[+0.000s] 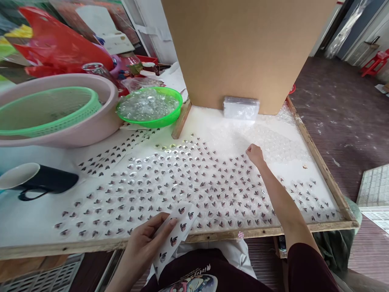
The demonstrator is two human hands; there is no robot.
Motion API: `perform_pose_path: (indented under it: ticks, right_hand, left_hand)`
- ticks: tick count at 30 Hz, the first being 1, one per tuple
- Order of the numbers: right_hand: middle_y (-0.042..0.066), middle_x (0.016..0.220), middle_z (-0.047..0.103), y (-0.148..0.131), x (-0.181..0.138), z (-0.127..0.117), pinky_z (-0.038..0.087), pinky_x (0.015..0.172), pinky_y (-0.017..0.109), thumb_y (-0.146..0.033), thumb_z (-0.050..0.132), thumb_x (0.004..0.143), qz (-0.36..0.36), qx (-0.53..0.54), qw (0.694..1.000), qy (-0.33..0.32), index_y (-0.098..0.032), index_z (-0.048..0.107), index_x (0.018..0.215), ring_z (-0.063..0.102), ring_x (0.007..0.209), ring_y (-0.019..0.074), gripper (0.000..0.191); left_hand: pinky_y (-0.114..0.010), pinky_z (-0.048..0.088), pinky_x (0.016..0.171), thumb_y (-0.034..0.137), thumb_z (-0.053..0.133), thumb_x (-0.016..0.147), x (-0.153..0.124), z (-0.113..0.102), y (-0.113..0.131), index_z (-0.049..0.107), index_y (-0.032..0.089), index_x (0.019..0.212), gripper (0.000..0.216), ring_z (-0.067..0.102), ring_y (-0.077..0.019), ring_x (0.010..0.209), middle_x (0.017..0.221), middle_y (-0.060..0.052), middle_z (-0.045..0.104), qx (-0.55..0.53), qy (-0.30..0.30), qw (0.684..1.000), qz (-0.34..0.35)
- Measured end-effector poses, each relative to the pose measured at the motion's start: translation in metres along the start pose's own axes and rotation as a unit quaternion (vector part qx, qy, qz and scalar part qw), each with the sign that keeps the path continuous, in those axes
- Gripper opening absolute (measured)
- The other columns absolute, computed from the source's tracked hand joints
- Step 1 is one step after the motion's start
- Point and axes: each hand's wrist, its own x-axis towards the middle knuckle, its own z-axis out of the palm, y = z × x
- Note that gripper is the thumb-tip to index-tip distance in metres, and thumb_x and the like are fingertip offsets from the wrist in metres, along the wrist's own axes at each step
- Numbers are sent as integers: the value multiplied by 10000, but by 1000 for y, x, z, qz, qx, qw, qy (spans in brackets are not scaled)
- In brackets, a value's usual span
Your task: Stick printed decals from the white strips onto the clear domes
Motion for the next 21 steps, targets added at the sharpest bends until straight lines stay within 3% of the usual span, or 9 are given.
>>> perform_pose_path:
  ticks: [2,5,10,13,17,21]
  right_hand:
    - [31,851,684,-2,0,-1,422,647,247,-194,603,824,4,-21,1000,-1,-194,617,928,608,725,151,104]
    - [21,791,671,-5,-2,-2,417,679,261,-210,637,805,4,-47,999,-5,-197,615,814,605,727,161,27]
    - [20,773,659,-2,-12,0,406,698,269,-247,653,786,-20,-59,998,-5,-199,604,679,589,735,167,127]
    - [25,762,657,3,-21,5,404,690,269,-260,580,832,-45,-48,998,-1,-200,630,712,575,709,161,143]
    - [36,893,669,7,-32,14,409,782,294,-255,499,868,-93,-28,995,26,-202,657,883,586,783,165,167]
    - [18,863,667,5,-41,24,411,816,309,-257,496,865,-141,-8,990,13,-215,660,854,588,781,166,170]
  left_hand:
    - [-179,306,418,598,666,747,1,0,0,611,163,660,447,407,-103,496,548,23,487,-1,-7,1000,1]
    - [-178,304,422,582,657,763,0,1,0,617,163,678,429,418,-106,506,561,16,504,-5,5,1000,0]
    - [-180,339,454,591,653,753,0,1,1,588,163,668,441,443,-121,556,602,3,521,2,20,1000,14]
    - [-182,330,463,586,651,756,2,2,0,559,165,646,444,424,-117,555,590,13,489,3,24,999,25]
    - [-186,321,486,559,653,767,7,3,-4,562,161,642,427,402,-110,559,584,25,455,-1,27,999,43]
    - [-195,334,490,593,639,761,9,1,-5,569,164,645,450,407,-114,550,576,24,459,5,1,999,39]
